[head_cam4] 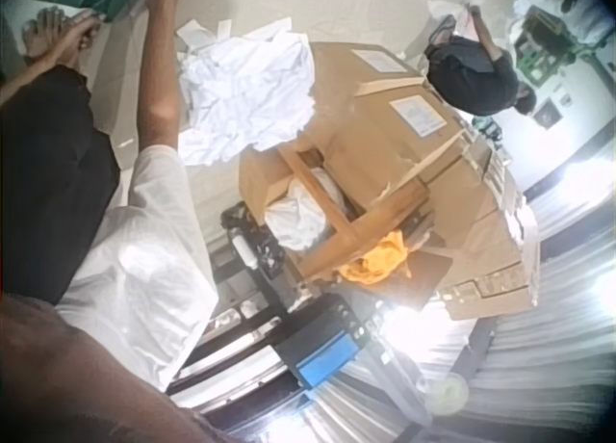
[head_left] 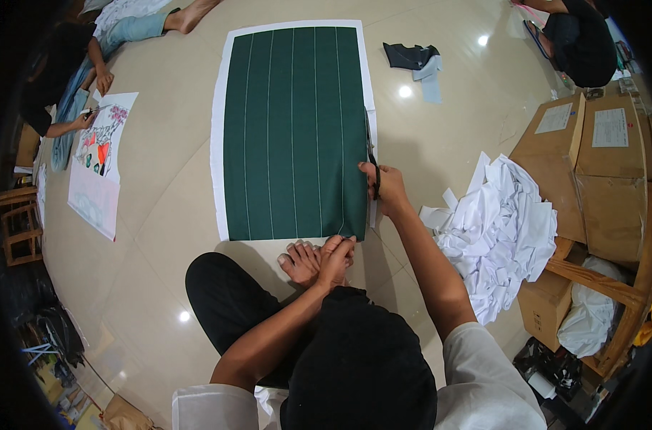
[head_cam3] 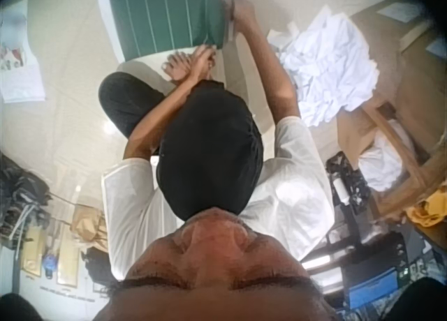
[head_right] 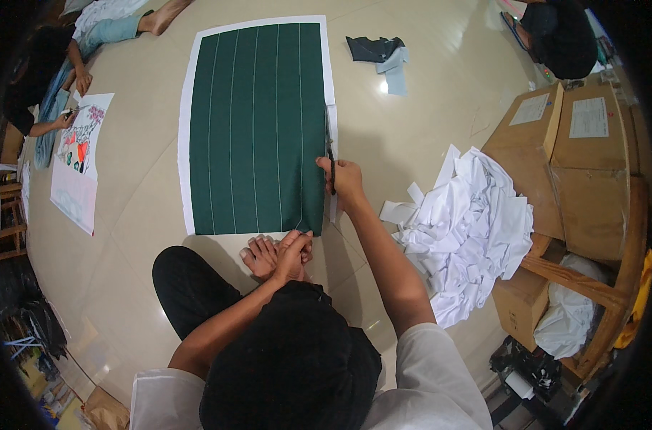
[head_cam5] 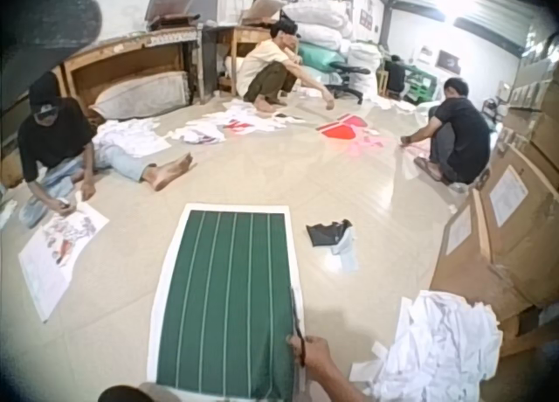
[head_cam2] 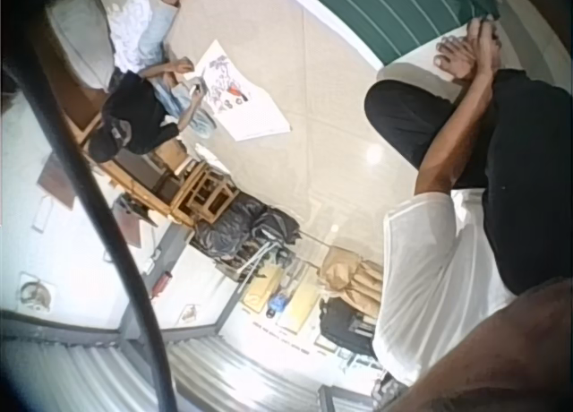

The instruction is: The person cuts a green fabric sheet along printed white lines using scissors while sitting on the floor.

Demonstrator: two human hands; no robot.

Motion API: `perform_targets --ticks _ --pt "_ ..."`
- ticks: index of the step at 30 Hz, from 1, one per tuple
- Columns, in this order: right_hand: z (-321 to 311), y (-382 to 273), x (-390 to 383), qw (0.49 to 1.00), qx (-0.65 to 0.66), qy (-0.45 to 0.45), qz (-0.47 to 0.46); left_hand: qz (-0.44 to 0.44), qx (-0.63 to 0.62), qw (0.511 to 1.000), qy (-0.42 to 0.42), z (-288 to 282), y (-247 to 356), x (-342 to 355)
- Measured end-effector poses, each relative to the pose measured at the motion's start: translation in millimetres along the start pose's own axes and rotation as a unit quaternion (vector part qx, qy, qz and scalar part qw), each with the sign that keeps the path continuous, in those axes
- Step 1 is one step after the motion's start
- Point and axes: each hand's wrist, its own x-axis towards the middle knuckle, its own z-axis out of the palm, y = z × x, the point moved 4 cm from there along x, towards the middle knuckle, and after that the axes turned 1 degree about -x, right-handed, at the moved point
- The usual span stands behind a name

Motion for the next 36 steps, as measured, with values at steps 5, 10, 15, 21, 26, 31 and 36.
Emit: perform_targets --ticks 5,10,15,21,26,31,36 --pt "-4.3 -2.3 -3.9 1.0 0.005 -0.01 -0.003 0.021 0.003 1.0 0.01 3.1 5.7 -1.8" --pt "-27.1 25.9 -27.6 0.997 -0.077 -0.011 -0.018 0.146 0.275 0.95 0.026 -1.1 23.7 6.4" --pt "-48.8 45.5 -67.7 0.987 -0.151 0.045 -0.014 0.134 0.56 0.817 -0.042 24.6 98.8 -11.4" --pt "-58.6 63.3 -99.4 0.978 -0.186 0.089 -0.036 0.272 0.779 0.558 -0.09 7.0 158.2 2.1" --pt "-47.1 72.9 -112.8 0.98 -0.172 0.086 -0.047 0.274 0.814 0.465 -0.216 -5.1 155.9 9.0" --pt "-49.5 96.4 -114.6 0.976 -0.199 0.084 -0.036 0.272 0.822 0.469 -0.174 -11.4 149.9 14.9" --pt "-51.7 111.6 -126.2 0.972 -0.219 0.07 -0.049 0.155 0.78 0.575 -0.191 -27.1 163.6 15.3"
